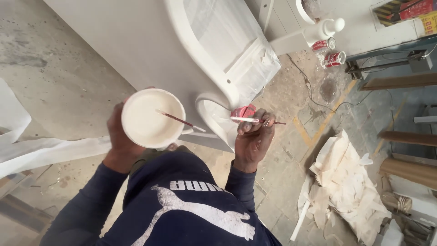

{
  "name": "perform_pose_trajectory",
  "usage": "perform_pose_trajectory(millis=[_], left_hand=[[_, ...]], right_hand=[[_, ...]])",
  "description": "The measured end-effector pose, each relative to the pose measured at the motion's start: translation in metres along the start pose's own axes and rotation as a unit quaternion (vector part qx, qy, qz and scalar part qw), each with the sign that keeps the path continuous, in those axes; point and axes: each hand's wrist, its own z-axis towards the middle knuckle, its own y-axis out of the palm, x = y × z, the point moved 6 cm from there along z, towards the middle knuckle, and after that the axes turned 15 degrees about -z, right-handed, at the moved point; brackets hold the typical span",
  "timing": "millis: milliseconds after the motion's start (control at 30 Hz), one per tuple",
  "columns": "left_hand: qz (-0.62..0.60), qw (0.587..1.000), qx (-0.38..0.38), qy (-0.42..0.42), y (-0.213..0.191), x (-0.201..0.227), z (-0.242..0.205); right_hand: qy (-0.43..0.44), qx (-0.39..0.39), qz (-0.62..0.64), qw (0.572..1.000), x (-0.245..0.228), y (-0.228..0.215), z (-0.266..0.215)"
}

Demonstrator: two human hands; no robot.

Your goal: The recorder is using a small paintbrush to apply white paint to the decorative details of a piece of white-painted wood furniture.

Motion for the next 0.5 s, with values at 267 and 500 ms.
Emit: perform_pose_trajectory(millis=[267, 500], left_hand=[[0.521, 0.803, 0.0, 0.291, -0.015, 0.011, -0.053], [0.052, 0.974, 0.146, 0.165, -0.047, -0.021, -0.075]], right_hand=[[-0.002, -0.005, 0.082, 0.997, -0.024, -0.05, -0.003], [0.037, -0.072, 0.136, 0.987, -0.021, -0.064, -0.008]])
